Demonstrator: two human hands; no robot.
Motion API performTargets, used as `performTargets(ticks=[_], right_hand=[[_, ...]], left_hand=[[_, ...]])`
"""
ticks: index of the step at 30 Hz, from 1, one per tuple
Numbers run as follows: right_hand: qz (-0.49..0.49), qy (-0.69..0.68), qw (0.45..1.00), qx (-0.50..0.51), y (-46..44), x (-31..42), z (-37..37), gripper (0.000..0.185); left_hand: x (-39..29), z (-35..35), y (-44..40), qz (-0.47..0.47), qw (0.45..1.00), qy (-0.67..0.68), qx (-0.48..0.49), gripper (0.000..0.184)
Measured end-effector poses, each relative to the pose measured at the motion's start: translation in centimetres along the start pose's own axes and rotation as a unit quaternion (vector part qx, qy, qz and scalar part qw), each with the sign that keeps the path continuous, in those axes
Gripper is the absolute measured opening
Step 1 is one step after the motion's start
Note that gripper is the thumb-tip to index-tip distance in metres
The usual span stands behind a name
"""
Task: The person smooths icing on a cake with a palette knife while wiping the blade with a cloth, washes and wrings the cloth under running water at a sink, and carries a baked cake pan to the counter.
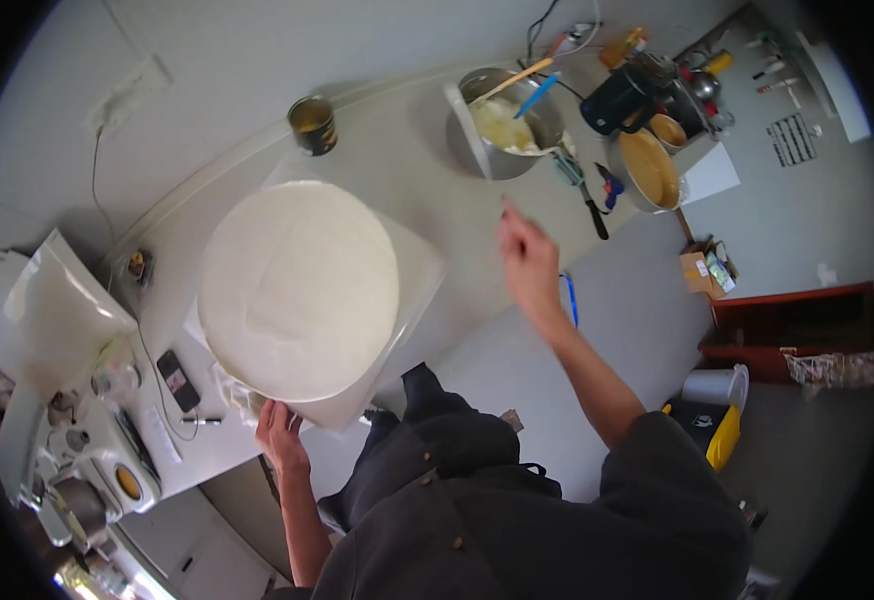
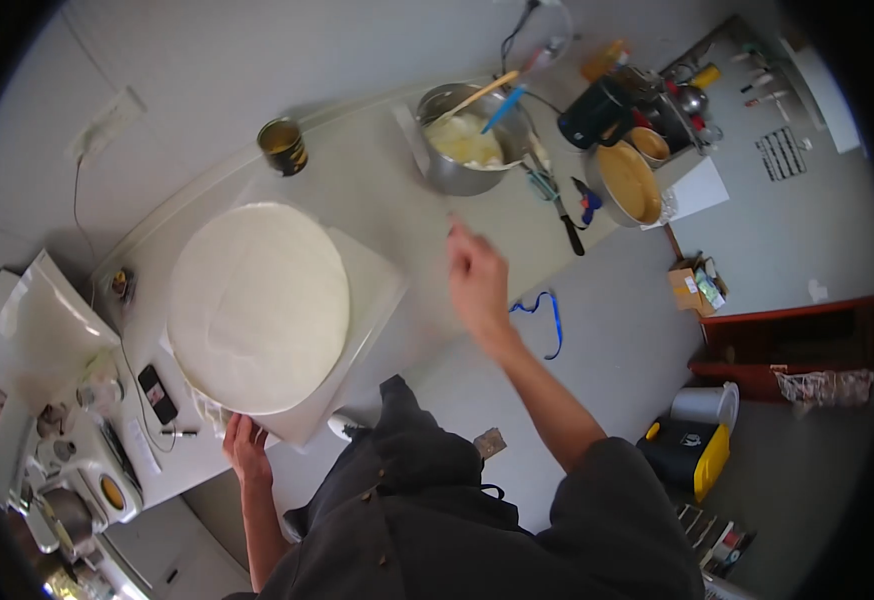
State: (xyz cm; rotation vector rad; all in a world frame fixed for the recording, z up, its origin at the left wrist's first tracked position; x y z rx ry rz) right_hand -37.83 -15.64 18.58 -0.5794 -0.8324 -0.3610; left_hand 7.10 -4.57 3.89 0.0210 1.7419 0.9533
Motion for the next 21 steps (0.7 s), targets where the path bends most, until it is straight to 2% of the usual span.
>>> performTargets(ticks=[2, 5, 6, 8, 14, 16, 20, 21], right_hand=[[0.057, 0.126, 0.987, -0.079, -5.4, -4.2, 0.0, 0.034], [0.047, 0.175, 0.981, -0.062, -8.8, -7.0, -1.0, 0.038], [0.044, 0.176, 0.981, -0.067, -8.4, -8.0, -1.0, 0.038], [0.060, 0.250, 0.966, -0.004, -7.0, -9.6, -1.1, 0.041], [0.063, 0.255, 0.964, 0.026, 3.2, -9.1, 4.5, 0.044], [0.030, 0.277, 0.959, 0.054, 6.2, -8.6, 6.0, 0.045], [-0.010, 0.196, 0.979, 0.061, 8.5, -5.1, 7.3, 0.043], [-0.085, 0.044, 0.993, 0.070, 8.6, -4.4, 7.1, 0.041]], left_hand=[[0.1, 0.3, 0.3, 0.007, 1.000, -0.009, 0.015, 0.039], [0.5, 1.1, 0.1, 0.014, 1.000, 0.015, 0.011, 0.038], [0.4, 1.1, 0.0, 0.013, 1.000, 0.012, 0.015, 0.038], [0.1, 1.2, -0.3, 0.009, 1.000, 0.012, -0.008, 0.037], [0.6, 2.0, -1.1, 0.013, 1.000, 0.021, 0.004, 0.033], [0.7, 2.1, -1.2, 0.012, 1.000, 0.020, 0.013, 0.033], [0.4, 1.7, -0.7, 0.015, 0.999, 0.028, 0.012, 0.032], [0.4, 1.9, -0.6, 0.016, 0.999, 0.026, 0.010, 0.032]])
Point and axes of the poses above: each hand's wrist, its own y-axis away from the middle knuckle, its own z-axis out of the back of the hand, x = y × z, the point moved 3 cm from there along -y, towards the middle knuckle, and after that the axes turned 7 degrees about -x, right-handed, at the moved point
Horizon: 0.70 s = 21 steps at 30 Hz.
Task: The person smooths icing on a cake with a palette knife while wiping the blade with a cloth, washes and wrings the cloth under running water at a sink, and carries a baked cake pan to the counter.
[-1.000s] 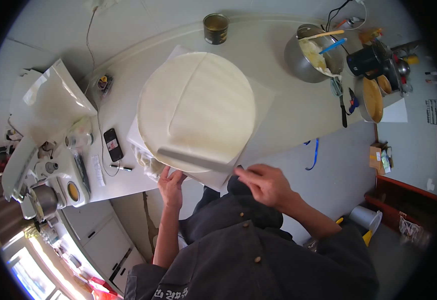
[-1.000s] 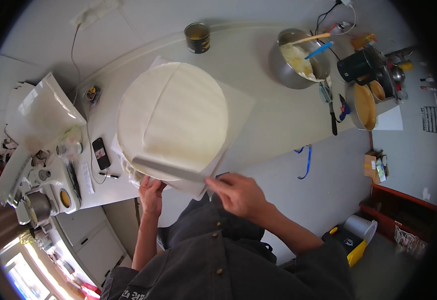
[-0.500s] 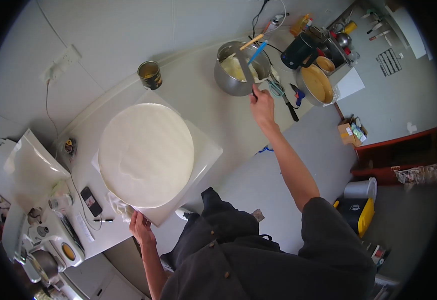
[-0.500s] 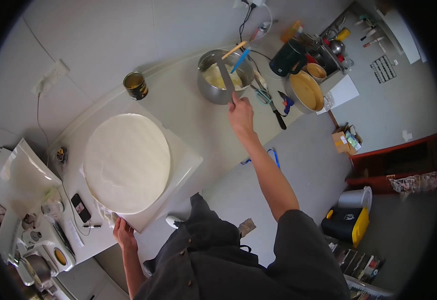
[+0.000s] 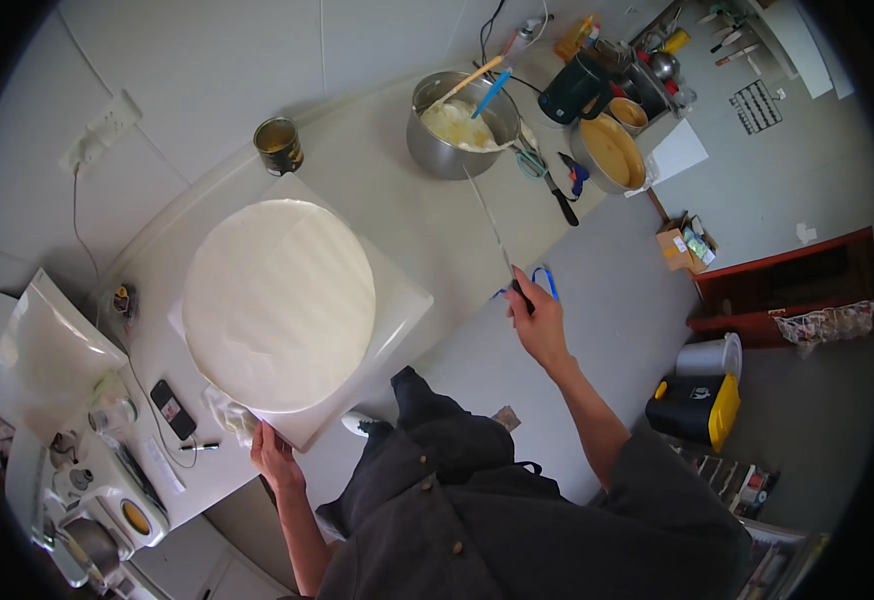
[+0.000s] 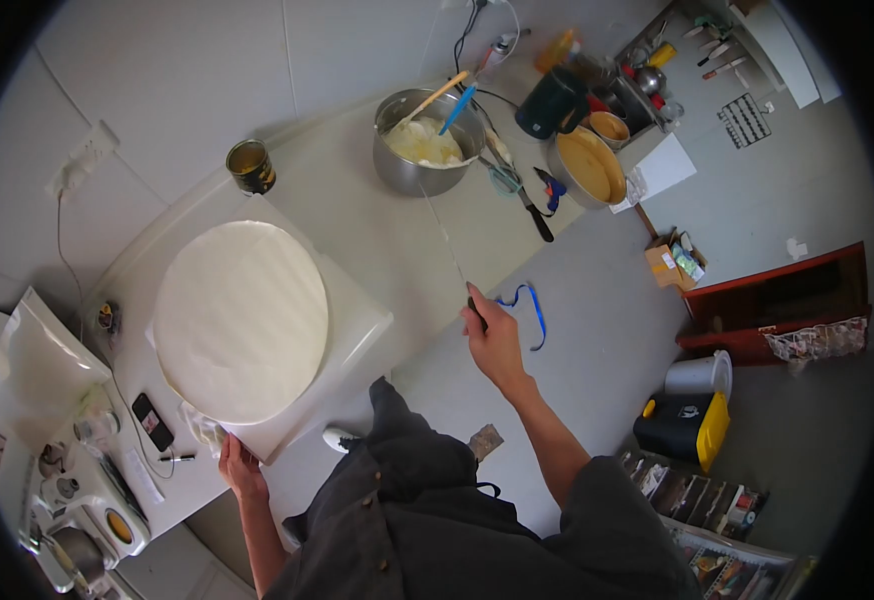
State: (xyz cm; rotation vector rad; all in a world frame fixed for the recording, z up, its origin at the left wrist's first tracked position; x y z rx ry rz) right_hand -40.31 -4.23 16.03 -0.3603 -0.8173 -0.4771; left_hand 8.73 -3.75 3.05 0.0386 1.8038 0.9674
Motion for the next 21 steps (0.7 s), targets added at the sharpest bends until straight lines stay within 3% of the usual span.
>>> performTargets(ticks=[1, 7, 11, 13, 14, 16, 17, 19, 21], right_hand=[[-0.063, -0.157, 0.985, 0.022, 0.0, 0.8, -0.2, 0.039], [-0.094, -0.330, 0.934, 0.098, -1.3, 6.5, -1.3, 0.038], [-0.101, -0.301, 0.940, 0.121, -1.2, 8.1, -2.0, 0.039], [-0.012, -0.181, 0.979, 0.096, -0.5, 7.8, -2.2, 0.041], [0.019, -0.196, 0.976, 0.088, 0.2, 8.2, -2.3, 0.041], [0.075, -0.220, 0.969, 0.084, 1.5, 10.0, -2.2, 0.041], [0.099, -0.225, 0.966, 0.084, 2.3, 11.2, -2.2, 0.040], [0.109, -0.240, 0.956, 0.126, 3.9, 13.9, -2.9, 0.039], [0.119, -0.242, 0.951, 0.151, 5.9, 15.6, -3.5, 0.038]], left_hand=[[0.0, 0.1, -0.1, 0.004, 1.000, -0.004, 0.003, 0.032], [0.4, 0.4, 0.0, 0.005, 1.000, -0.005, -0.008, 0.035], [0.1, 0.4, 0.5, 0.005, 1.000, -0.020, -0.004, 0.038], [0.8, 1.4, -0.1, -0.027, 0.998, -0.042, -0.042, 0.034], [-0.3, 1.4, 0.6, -0.082, 0.985, -0.125, -0.089, 0.030], [0.0, 3.4, -0.7, -0.239, 0.908, -0.307, -0.155, 0.028], [-1.2, 3.5, -0.9, -0.363, 0.789, -0.478, -0.132, 0.040], [-2.3, 2.4, -2.2, -0.419, 0.719, -0.537, -0.142, 0.067], [-1.2, 2.6, -5.8, -0.355, 0.694, -0.616, -0.113, 0.081]])
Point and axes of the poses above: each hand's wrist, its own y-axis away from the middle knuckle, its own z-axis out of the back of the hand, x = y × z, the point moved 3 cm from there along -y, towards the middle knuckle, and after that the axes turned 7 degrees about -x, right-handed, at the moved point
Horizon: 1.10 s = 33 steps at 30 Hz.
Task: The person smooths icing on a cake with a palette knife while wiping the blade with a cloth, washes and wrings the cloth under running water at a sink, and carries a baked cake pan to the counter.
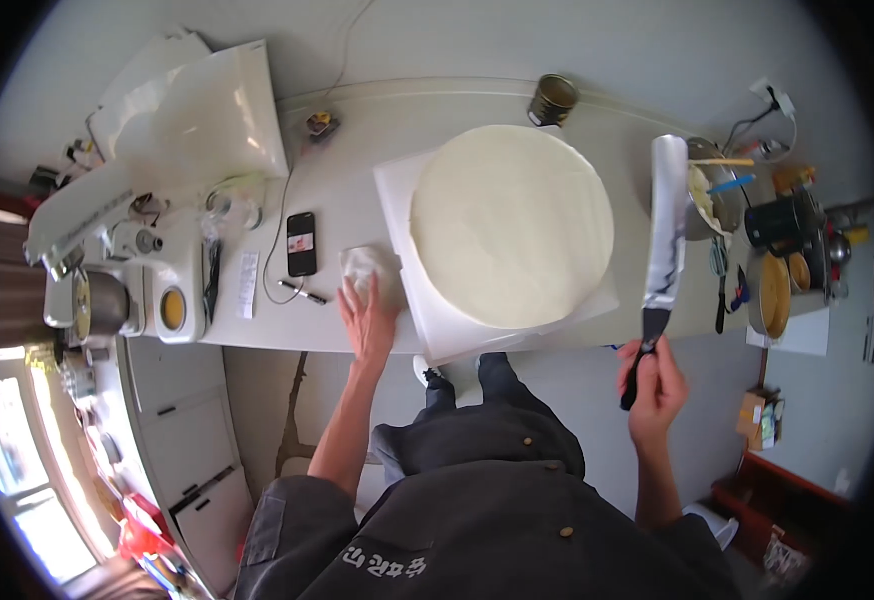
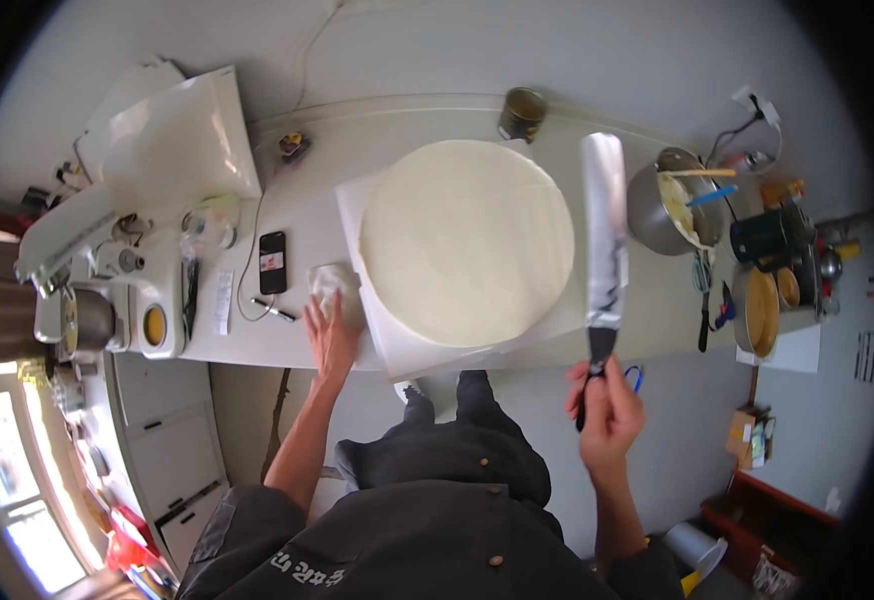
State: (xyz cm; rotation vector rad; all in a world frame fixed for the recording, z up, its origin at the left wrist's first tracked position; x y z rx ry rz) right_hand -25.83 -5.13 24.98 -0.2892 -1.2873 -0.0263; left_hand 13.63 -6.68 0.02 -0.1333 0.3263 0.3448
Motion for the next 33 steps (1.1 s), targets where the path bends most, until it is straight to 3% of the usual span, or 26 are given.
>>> performTargets(ticks=[3, 5, 10, 12, 14, 15, 17, 18, 20, 22, 24, 28, 31, 33], right_hand=[[0.012, 0.006, 0.995, 0.101, 1.7, 1.7, -3.2, 0.035], [0.035, 0.033, 0.979, 0.200, 2.6, 2.6, -5.3, 0.033], [0.073, 0.002, 0.969, 0.236, 5.8, 3.3, -9.2, 0.038], [0.069, 0.048, 0.941, 0.327, 7.3, 3.4, -11.2, 0.044], [0.043, 0.016, 0.931, 0.362, 8.6, 1.7, -13.9, 0.052], [0.012, 0.051, 0.917, 0.396, 9.1, 0.9, -15.3, 0.050], [0.015, 0.104, 0.916, 0.388, 10.1, -1.2, -18.6, 0.046], [0.023, 0.154, 0.907, 0.391, 10.8, -2.6, -20.6, 0.041], [0.022, 0.191, 0.900, 0.391, 12.6, -6.6, -25.2, 0.028], [0.023, 0.209, 0.883, 0.419, 14.0, -6.9, -29.0, 0.024], [0.022, 0.217, 0.866, 0.450, 15.5, -6.7, -30.6, 0.022], [-0.074, 0.205, 0.845, 0.488, 15.4, -6.2, -27.8, 0.021], [-0.057, 0.211, 0.848, 0.483, 15.3, -5.8, -22.7, 0.022], [-0.079, 0.236, 0.837, 0.487, 13.3, -2.6, -19.4, 0.023]], left_hand=[[1.7, -3.8, 0.8, -0.026, 0.998, 0.012, 0.059, 0.076], [1.1, -3.7, 2.4, -0.095, 0.995, 0.025, 0.003, 0.068], [4.5, -0.9, 10.6, -0.181, 0.983, 0.028, 0.012, 0.048], [7.9, 0.2, 13.8, -0.099, 0.986, 0.063, 0.120, 0.039], [8.7, 4.0, 14.8, 0.193, 0.934, 0.198, 0.227, 0.027], [9.3, 4.9, 15.0, 0.179, 0.935, 0.200, 0.232, 0.027], [11.8, 6.9, 16.1, 0.373, 0.805, 0.445, 0.122, 0.030], [11.1, 8.8, 15.8, 0.373, 0.806, 0.444, 0.123, 0.030], [7.0, 11.8, 13.2, 0.352, 0.559, 0.743, 0.111, 0.041], [3.9, 11.8, 11.6, 0.355, 0.471, 0.803, 0.081, 0.042], [4.9, 8.7, 10.9, 0.385, 0.582, 0.712, 0.080, 0.040], [6.2, 5.0, 9.5, 0.443, 0.546, 0.710, -0.034, 0.038], [8.2, 3.7, 7.9, 0.480, 0.529, 0.693, -0.092, 0.039], [9.1, 3.4, 6.0, 0.432, 0.584, 0.686, -0.049, 0.041]])
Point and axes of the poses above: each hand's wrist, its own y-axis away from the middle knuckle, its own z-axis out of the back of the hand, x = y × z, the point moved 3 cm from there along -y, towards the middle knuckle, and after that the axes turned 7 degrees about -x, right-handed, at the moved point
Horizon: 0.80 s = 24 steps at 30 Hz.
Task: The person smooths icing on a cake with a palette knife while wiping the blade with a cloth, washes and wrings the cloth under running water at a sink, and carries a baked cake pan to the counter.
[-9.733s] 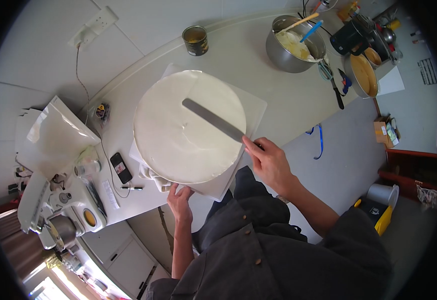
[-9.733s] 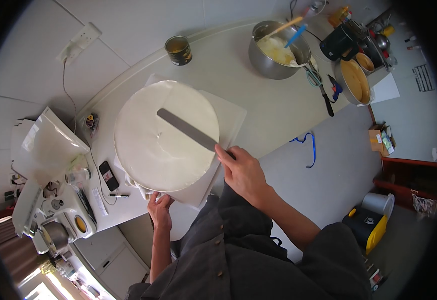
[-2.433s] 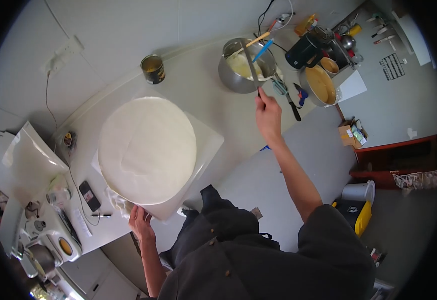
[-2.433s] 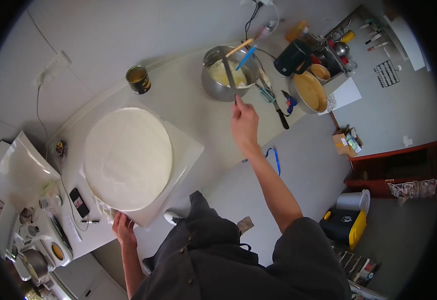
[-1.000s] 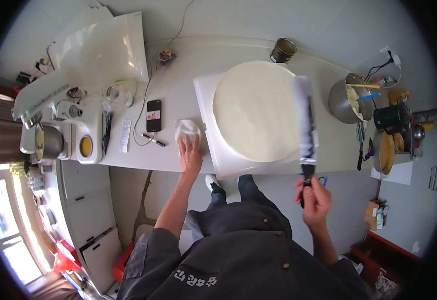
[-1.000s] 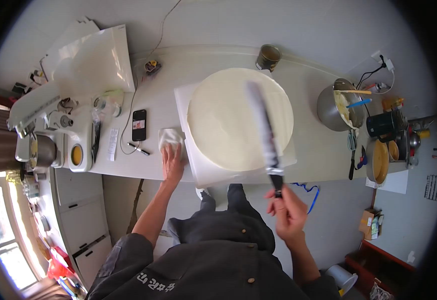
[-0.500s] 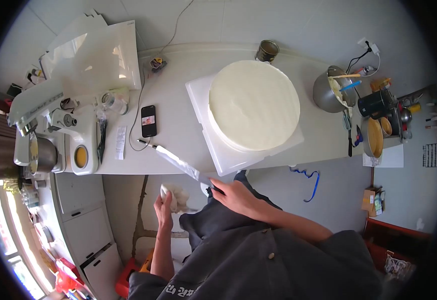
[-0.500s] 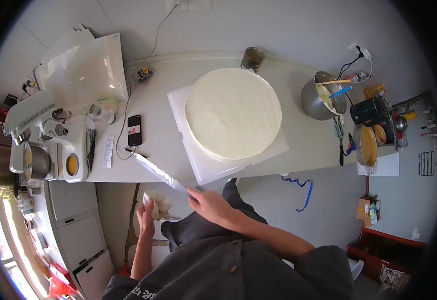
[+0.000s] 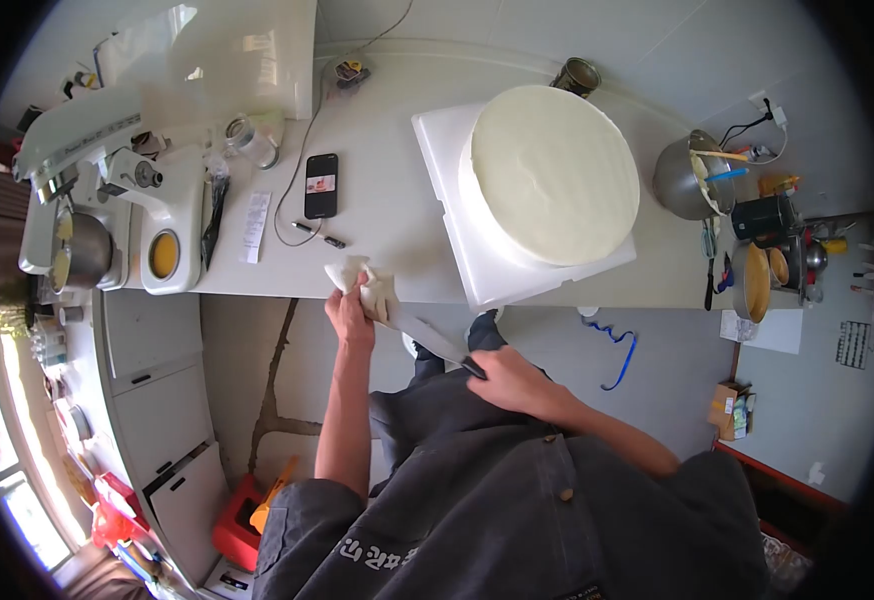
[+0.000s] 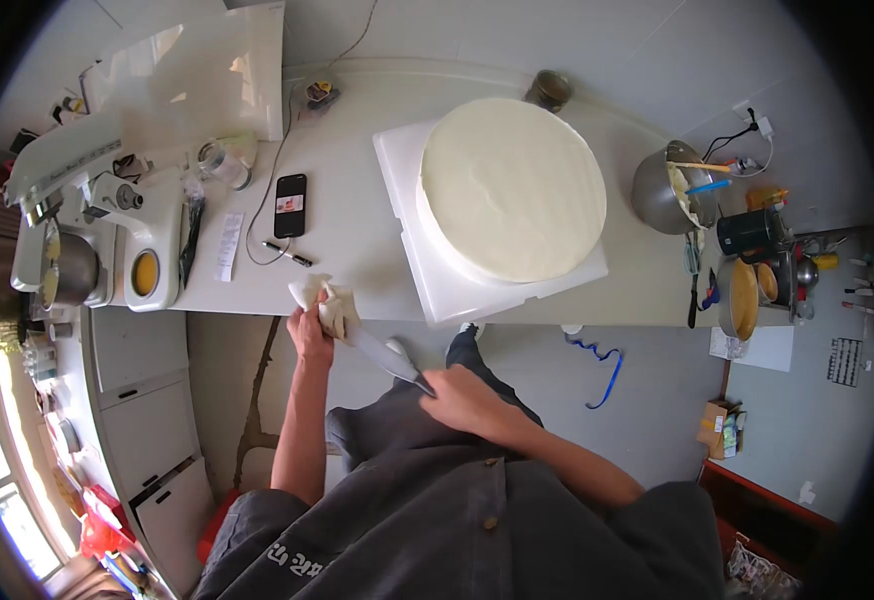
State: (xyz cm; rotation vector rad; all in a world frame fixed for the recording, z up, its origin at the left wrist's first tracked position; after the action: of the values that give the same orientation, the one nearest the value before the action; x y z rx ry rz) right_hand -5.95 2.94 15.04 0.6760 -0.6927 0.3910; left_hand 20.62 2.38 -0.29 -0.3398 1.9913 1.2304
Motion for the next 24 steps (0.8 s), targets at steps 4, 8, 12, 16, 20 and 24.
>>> performTargets(ticks=[4, 8, 12, 16, 20, 24], right_hand=[[-0.049, -0.017, 0.998, -0.022, 4.0, 0.1, 4.9, 0.029], [0.030, 0.010, 0.989, -0.141, 6.9, -0.2, 7.3, 0.032], [0.016, -0.049, 0.974, -0.219, 8.7, -1.0, 8.7, 0.031], [0.034, -0.058, 0.960, -0.270, 10.4, -1.0, 10.6, 0.035], [0.029, -0.069, 0.957, -0.281, 12.0, -1.7, 11.9, 0.039], [0.029, -0.055, 0.941, -0.334, 13.5, -2.7, 13.6, 0.037]], left_hand=[[-1.6, -3.1, -0.4, -0.116, 0.927, -0.332, 0.132, 0.053], [0.5, -5.6, 0.5, -0.416, 0.700, -0.574, 0.084, 0.076], [5.8, -7.0, -3.3, -0.470, 0.519, -0.691, 0.180, 0.067], [6.2, -10.8, -9.7, -0.522, 0.550, -0.631, 0.163, 0.059], [3.7, -16.4, -17.6, -0.569, 0.490, -0.647, 0.130, 0.056], [3.4, -17.5, -17.4, -0.492, 0.644, -0.548, 0.207, 0.052]])
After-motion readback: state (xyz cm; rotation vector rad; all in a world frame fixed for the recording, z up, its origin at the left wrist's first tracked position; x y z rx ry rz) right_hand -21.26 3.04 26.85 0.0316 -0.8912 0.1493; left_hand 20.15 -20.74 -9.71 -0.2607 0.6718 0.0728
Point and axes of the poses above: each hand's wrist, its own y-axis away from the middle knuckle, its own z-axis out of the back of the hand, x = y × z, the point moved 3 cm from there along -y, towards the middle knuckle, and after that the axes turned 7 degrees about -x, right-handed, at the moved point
